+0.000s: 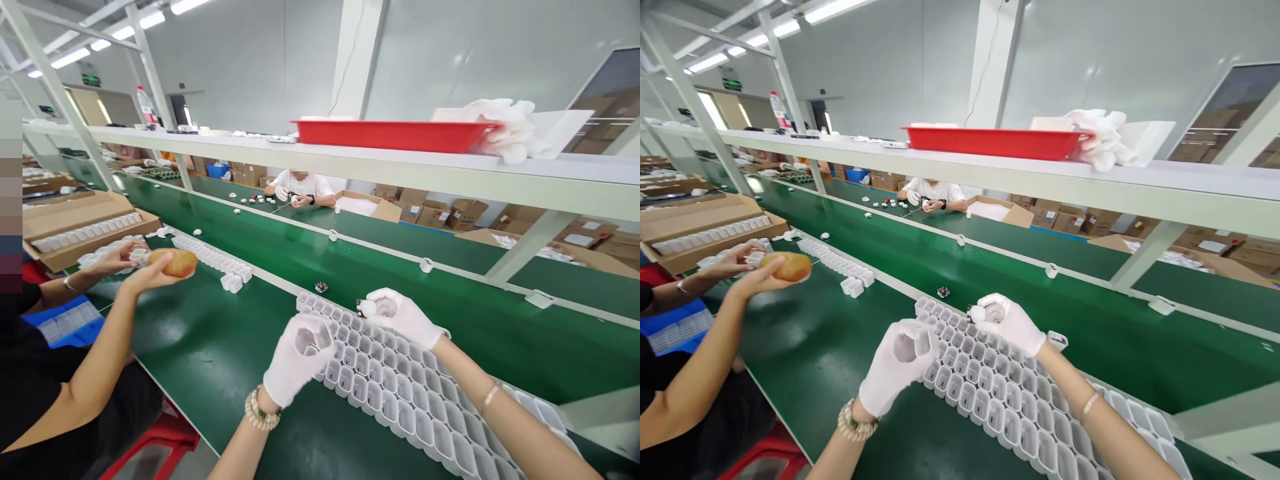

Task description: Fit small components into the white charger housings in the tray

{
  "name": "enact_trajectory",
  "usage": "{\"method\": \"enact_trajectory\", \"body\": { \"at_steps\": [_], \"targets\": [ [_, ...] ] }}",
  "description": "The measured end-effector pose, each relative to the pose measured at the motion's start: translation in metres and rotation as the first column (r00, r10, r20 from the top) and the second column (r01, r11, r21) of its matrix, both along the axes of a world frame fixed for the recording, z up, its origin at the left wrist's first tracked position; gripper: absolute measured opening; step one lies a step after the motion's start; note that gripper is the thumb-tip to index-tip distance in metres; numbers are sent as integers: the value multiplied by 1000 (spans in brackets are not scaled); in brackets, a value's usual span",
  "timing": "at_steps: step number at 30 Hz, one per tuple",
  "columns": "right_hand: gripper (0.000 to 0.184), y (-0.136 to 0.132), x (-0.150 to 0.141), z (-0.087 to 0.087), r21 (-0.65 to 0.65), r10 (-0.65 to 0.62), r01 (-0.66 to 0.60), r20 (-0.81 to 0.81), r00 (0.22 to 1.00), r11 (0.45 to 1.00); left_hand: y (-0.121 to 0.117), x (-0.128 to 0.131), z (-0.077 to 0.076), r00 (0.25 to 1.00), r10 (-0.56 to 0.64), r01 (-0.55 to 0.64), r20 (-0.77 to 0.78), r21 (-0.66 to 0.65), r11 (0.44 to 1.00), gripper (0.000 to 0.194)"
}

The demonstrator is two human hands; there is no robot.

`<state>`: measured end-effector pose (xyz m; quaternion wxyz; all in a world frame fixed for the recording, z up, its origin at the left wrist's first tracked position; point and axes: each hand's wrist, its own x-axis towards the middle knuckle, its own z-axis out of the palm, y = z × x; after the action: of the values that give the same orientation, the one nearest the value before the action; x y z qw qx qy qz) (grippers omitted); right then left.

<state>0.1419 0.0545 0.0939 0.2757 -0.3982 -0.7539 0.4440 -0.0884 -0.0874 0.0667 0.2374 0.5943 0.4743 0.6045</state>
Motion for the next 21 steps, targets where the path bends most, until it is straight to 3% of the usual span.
{"method": "enact_trajectory", "body": {
  "at_steps": [4,8,13,21],
  "targets": [
    [50,-87,31,24,16,-105,106,-54,993,994,-21,31,16,986,-126,131,-107,49,990,37],
    [43,-147,40,21,-18,-182,181,-116,976,983,-28,39,13,948,-239,243,-210,-7,970,46],
    [34,-160,38,4,-30,-134,132,-70,989,991,-29,40,3,901,-373,376,-221,-30,926,46],
    [32,-159,33,11,61,-47,49,-30,998,997,-30,36,4,879,-395,393,-268,-62,917,43]
  ]
}}
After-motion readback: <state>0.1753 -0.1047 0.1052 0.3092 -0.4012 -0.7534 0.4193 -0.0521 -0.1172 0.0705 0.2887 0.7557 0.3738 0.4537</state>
